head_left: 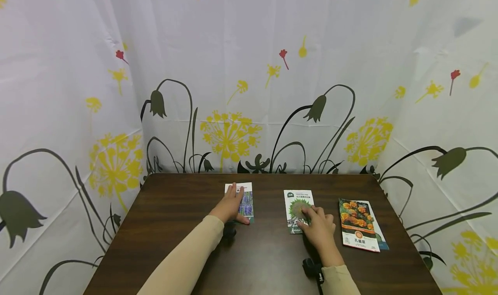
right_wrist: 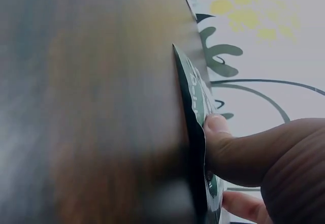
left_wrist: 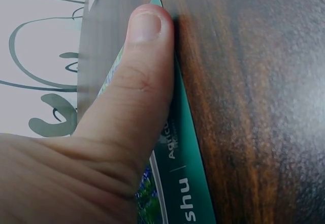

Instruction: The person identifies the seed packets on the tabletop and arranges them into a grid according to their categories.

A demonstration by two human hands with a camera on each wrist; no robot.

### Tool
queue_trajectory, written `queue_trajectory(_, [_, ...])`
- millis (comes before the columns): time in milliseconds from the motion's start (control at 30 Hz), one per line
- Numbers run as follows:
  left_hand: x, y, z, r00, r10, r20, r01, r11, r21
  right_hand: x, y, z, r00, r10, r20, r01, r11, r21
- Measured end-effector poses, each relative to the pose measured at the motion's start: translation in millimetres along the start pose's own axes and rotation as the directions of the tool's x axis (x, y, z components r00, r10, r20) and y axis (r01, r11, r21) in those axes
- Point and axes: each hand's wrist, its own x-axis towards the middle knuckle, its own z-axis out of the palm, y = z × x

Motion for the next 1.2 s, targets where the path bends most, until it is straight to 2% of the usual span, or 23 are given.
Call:
queue_trajectory(200, [12.1,-12.6,9.7,0.999,0.025,-0.019,-0.025,1.0,-0.012,11.8,-4,7,1.0,-0.023,0.011,0.023,0.999,0.043])
queue_trajectory(367, [7.0,-4.3,3.5,1.0,0.012,-0.005,-0.012,1.0,-0.025,19.7,-3,10,0.998,-0.05,0.033,0.047,0.997,0.063])
queue_trajectory(567, [11.8,-11.7,8.9,1.0,0.011,0.015,-0.011,1.0,-0.006,29.8,-5,10,0.995,-0.072,0.075,0.067,0.996,0.059])
queue_trajectory(733, [10.6,-8.0,4.3,0.999,-0.002,0.034,0.004,0.999,-0.035,38.9,-3,11,0.991,-0.083,0.105,0.076,0.995,0.062])
queue_trajectory(900, [13.5,-10.5,5.6,0.998,-0.014,0.057,0.019,0.995,-0.094,44.2,3,6,0.979,-0.096,0.179,0.068,0.985,0.159])
queue_trajectory(1033, [11.5,-6.5,-0.8,0.997,-0.03,0.075,0.036,0.996,-0.078,46.4,10,0,0.954,-0.135,0.267,0.057,0.958,0.281])
queue_trajectory(1133, [11.3,-3.8,-5.4,0.996,-0.034,0.085,0.039,0.998,-0.056,47.8,14,-1,0.942,-0.175,0.285,0.074,0.94,0.333])
queue_trajectory(1200, [11.6,-4.4,-4.7,0.996,-0.028,0.085,0.034,0.997,-0.062,47.2,17,0,0.943,-0.191,0.273,0.096,0.94,0.326])
